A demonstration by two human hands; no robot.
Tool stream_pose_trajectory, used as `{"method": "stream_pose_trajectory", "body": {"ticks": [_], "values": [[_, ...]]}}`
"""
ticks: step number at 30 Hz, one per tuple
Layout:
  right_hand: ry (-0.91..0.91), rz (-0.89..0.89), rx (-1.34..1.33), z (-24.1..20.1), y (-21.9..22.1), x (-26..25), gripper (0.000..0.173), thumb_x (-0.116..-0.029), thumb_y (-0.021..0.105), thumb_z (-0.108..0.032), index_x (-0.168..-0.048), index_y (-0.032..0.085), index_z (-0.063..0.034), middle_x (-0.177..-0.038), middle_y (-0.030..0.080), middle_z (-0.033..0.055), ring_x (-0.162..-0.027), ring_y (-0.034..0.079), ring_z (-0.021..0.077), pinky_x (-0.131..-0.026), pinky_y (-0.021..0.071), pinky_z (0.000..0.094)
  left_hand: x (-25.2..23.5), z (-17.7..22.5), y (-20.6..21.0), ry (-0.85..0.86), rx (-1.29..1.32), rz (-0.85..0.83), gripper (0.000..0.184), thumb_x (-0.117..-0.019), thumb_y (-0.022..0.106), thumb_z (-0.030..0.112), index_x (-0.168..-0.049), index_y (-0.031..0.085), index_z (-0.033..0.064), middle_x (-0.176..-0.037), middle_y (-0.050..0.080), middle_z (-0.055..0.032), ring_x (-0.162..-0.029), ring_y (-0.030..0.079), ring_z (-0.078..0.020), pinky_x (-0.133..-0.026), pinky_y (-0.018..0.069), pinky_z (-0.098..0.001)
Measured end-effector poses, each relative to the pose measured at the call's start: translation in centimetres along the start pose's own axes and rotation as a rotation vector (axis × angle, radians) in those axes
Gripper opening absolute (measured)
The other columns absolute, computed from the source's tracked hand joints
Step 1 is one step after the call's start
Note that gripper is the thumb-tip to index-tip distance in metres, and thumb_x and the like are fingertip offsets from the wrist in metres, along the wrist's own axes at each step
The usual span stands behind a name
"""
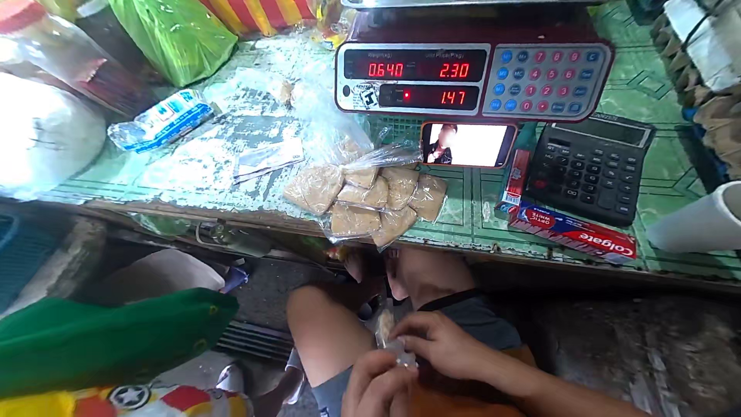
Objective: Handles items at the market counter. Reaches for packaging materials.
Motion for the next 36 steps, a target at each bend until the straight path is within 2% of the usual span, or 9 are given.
{"method": "stream_pose_trajectory", "body": {"ticks": [4,7,11,16,20,27,30,33,36], "values": [[0.053,0.079,0.154,0.9,-1.3,-1.9,0.028,-0.1059,0.053,-0.023,-0.117,0.072,-0.0055,-0.115,0.070,0.0111,-0.105,0.068,0.0180,-0.098,0.0546,0.0384,0.9,-5.2,-1.7,-0.155,-0.206,0.158,0.013,-0.0922,0.063,0.006,-0.098,0.075,0.0075,-0.105,0.068,-0.0044,-0.090,0.066,-0.0037,-0.077,0.0582,-0.0190],[-0.231,0.221,0.168,-3.4,-2.5,-0.4,0.025,-0.1063,0.052,-0.020,-0.112,0.072,-0.0066,-0.106,0.071,0.0065,-0.096,0.068,0.0086,-0.088,0.0572,0.0256,-0.3,-1.4,-2.8,-0.019,-0.158,0.136,0.005,-0.0973,0.065,0.012,-0.098,0.068,0.0163,-0.110,0.063,0.0031,-0.098,0.063,0.0025,-0.083,0.0555,-0.0128],[-0.389,0.436,0.259,-4.3,-4.2,-1.1,0.023,-0.0973,0.069,-0.025,-0.107,0.072,-0.0049,-0.103,0.071,0.0085,-0.093,0.070,0.0120,-0.083,0.0603,0.0284,-0.2,-6.6,-1.1,-0.136,-0.203,0.000,0.013,-0.0914,0.065,0.006,-0.096,0.076,0.0107,-0.103,0.070,-0.0020,-0.090,0.068,-0.0039,-0.079,0.0587,-0.0200],[-1.082,0.695,0.298,-17.6,-7.0,6.2,0.022,-0.0923,0.075,-0.014,-0.088,0.055,-0.0093,-0.083,0.062,0.0043,-0.082,0.066,0.0121,-0.079,0.0589,0.0268,-1.1,-5.1,-0.4,-0.119,-0.225,-0.032,0.011,-0.0955,0.063,0.010,-0.100,0.074,0.0117,-0.103,0.069,-0.0006,-0.093,0.065,0.0003,-0.084,0.0559,-0.0156],[-1.133,0.898,0.363,-17.0,-9.5,6.0,0.017,-0.0899,0.077,-0.012,-0.082,0.062,-0.0076,-0.075,0.064,0.0035,-0.069,0.065,0.0102,-0.063,0.0577,0.0251,-0.6,-6.4,0.2,-0.169,-0.248,-0.048,0.013,-0.0911,0.065,0.006,-0.099,0.076,0.0085,-0.100,0.071,-0.0024,-0.085,0.066,-0.0032,-0.076,0.0570,-0.0195],[-1.228,0.818,0.389,-18.3,-8.2,7.4,0.021,-0.0925,0.076,-0.015,-0.088,0.055,-0.0109,-0.082,0.064,0.0037,-0.079,0.068,0.0133,-0.075,0.0622,0.0293,-2.2,-7.3,2.6,-0.263,-0.146,-0.206,0.015,-0.0928,0.066,0.006,-0.106,0.075,0.0059,-0.103,0.073,-0.0071,-0.088,0.070,-0.0123,-0.081,0.0601,-0.0325],[-0.790,0.532,0.246,-12.0,-5.5,2.6,0.025,-0.0932,0.076,-0.027,-0.096,0.065,-0.0049,-0.093,0.068,0.0067,-0.086,0.068,0.0108,-0.077,0.0599,0.0260,-1.6,-6.8,2.3,-0.378,0.006,-0.083,0.012,-0.0926,0.067,0.005,-0.102,0.074,0.0070,-0.101,0.072,-0.0017,-0.083,0.069,-0.0045,-0.074,0.0604,-0.0231],[-0.142,0.235,0.074,-1.8,-1.7,-0.9,0.056,-0.0909,0.076,-0.031,-0.136,0.061,-0.0017,-0.128,0.065,0.0164,-0.110,0.067,0.0233,-0.096,0.0572,0.0408,-1.7,-7.0,1.3,-0.447,0.131,0.089,0.015,-0.0924,0.065,0.000,-0.105,0.073,0.0021,-0.104,0.072,-0.0051,-0.084,0.070,-0.0067,-0.075,0.0616,-0.0251],[-0.047,0.216,-0.027,1.9,1.2,-0.5,0.030,-0.0946,0.069,-0.012,-0.118,0.069,0.0074,-0.112,0.070,0.0220,-0.100,0.070,0.0268,-0.092,0.0578,0.0442,-0.5,-8.7,0.6,-0.632,0.085,0.078,0.017,-0.0956,0.065,0.006,-0.110,0.072,0.0025,-0.109,0.071,-0.0083,-0.088,0.069,-0.0108,-0.081,0.0596,-0.0300]]}}
Point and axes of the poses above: each hand's wrist, its own x-axis away from the middle knuckle, its own y-axis out of the palm, z = x × y, the point moved 8 cm from there along -x, towards the middle knuckle
